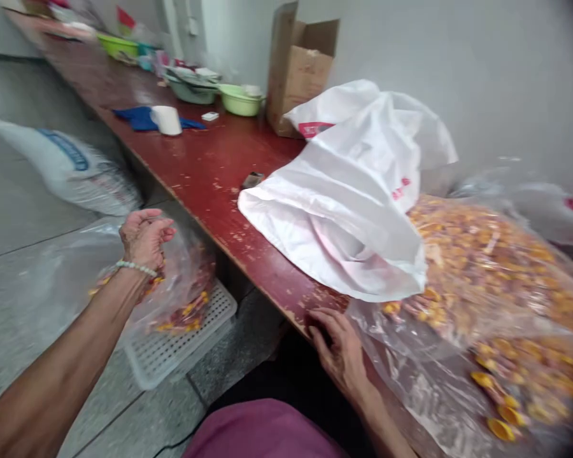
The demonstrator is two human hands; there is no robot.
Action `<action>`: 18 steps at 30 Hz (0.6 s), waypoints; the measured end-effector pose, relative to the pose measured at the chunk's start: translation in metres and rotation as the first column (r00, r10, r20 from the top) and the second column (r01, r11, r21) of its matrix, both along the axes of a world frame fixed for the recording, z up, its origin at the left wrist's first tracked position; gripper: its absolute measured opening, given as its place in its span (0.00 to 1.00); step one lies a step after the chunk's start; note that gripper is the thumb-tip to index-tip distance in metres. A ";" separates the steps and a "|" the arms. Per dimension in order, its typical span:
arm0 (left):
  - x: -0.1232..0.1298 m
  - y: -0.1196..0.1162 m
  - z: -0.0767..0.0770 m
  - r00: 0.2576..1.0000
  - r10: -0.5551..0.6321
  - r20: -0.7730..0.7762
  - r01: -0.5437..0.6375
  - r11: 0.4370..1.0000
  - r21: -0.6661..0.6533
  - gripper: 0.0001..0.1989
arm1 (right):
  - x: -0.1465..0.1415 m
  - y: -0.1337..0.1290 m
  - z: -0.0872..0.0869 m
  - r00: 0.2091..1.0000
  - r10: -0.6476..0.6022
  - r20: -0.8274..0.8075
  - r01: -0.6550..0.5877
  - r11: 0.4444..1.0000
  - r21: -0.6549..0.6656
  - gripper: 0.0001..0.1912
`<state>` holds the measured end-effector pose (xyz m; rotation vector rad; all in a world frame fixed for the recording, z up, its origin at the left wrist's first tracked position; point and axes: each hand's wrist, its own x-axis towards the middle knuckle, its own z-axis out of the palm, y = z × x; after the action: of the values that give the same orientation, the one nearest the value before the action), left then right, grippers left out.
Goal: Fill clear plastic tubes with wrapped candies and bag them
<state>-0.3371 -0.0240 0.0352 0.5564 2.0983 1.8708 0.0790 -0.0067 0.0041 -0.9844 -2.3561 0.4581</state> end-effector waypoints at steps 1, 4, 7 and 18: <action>0.021 0.016 0.007 0.996 -0.085 -0.011 0.086 0.995 0.060 0.15 | -0.001 0.000 0.001 1.000 -0.005 -0.008 0.005 1.000 -0.014 0.11; 0.096 0.066 0.018 0.825 -0.509 -0.246 0.527 0.850 0.007 0.13 | -0.003 -0.001 0.002 0.999 -0.034 -0.038 0.033 0.999 -0.019 0.11; 0.165 0.125 0.012 0.368 -0.795 -0.483 0.639 0.593 -0.489 0.12 | -0.002 -0.004 0.003 0.997 -0.036 -0.062 0.035 0.999 -0.021 0.12; 0.225 0.319 0.019 0.255 -0.728 -0.637 0.381 0.681 -0.626 0.20 | 0.004 0.000 -0.006 0.989 -0.031 -0.145 0.033 0.999 0.010 0.15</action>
<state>-0.1117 0.2952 0.0543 2.1920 2.0939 0.7097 0.0827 -0.0062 -0.0016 -0.9494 -2.2081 0.4847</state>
